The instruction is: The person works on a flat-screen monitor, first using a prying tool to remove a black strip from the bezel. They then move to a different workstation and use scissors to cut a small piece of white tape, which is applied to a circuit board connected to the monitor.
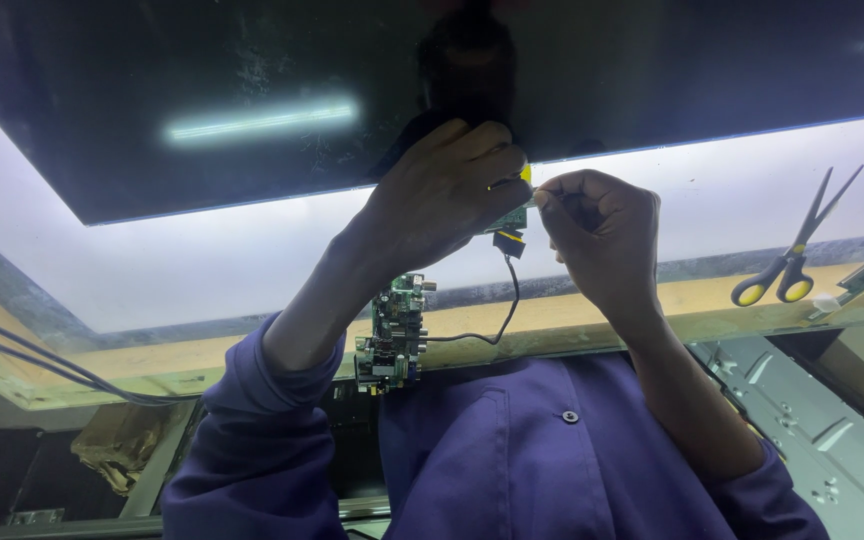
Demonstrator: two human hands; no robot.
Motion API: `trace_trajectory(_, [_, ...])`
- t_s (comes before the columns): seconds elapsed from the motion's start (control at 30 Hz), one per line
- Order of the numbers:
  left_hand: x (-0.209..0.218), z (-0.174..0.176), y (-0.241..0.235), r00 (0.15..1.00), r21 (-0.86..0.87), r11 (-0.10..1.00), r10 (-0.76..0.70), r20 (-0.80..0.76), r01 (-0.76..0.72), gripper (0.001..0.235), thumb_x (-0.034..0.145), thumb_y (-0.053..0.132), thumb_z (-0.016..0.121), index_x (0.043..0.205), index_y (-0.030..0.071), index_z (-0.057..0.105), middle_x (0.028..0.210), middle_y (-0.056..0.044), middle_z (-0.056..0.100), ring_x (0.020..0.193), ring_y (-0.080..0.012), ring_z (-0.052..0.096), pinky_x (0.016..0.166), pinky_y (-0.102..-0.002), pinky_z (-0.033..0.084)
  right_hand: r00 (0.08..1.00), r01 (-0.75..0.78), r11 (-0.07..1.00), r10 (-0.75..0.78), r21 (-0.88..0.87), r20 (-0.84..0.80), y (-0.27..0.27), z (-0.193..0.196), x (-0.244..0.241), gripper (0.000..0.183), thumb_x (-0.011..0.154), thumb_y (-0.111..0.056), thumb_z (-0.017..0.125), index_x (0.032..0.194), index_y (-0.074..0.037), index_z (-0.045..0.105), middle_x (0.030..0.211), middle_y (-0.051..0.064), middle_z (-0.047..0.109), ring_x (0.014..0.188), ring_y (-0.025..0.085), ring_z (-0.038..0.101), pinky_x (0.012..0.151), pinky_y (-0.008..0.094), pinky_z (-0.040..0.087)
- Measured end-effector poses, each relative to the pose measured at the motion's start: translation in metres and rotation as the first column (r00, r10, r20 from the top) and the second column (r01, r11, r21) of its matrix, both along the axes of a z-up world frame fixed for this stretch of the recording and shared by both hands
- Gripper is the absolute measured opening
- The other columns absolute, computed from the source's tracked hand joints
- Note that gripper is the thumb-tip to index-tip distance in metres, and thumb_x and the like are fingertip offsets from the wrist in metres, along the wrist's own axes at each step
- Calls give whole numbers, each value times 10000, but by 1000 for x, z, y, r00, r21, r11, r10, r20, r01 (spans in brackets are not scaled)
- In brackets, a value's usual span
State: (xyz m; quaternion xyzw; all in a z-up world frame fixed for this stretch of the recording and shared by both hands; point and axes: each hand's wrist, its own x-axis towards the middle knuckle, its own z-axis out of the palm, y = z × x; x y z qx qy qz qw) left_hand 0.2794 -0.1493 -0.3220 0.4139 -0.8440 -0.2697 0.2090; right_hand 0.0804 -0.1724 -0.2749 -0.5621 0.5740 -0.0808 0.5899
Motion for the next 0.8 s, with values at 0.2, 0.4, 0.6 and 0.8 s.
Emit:
trace_trajectory(0.2, [2,3,11,993,-142,985,91,-74,-101,137,834,-11,661,851,117,616,923,-47,590,1003,-253,593,715,-334,474,1000,10,1000,-11,6,9,-1,1,1,76,951,4,609,926,51,663,501,65,558,441,98,548,449,188,433])
trace_trajectory(0.4, [0,9,13,984,-211,963,145,-104,-165,119,862,-5,640,832,108,658,919,-66,626,973,-266,636,685,-333,493,999,44,998,-45,46,18,-1,0,1,74,949,-3,616,921,45,666,510,61,556,438,92,540,451,186,435])
trace_trajectory(0.6, [-1,9,12,980,-268,945,160,-118,-187,97,831,6,666,810,101,669,915,-77,642,955,-267,651,675,-335,502,997,63,998,-64,31,47,0,0,1,73,946,9,617,924,56,668,504,67,557,435,94,538,441,178,428])
trace_trajectory(0.8, [-3,7,14,985,-291,941,154,-83,-171,65,811,31,678,802,91,653,947,-82,643,976,-268,642,683,-342,507,997,63,997,-64,33,52,0,0,1,69,941,16,613,934,58,667,514,81,569,437,100,543,442,180,434])
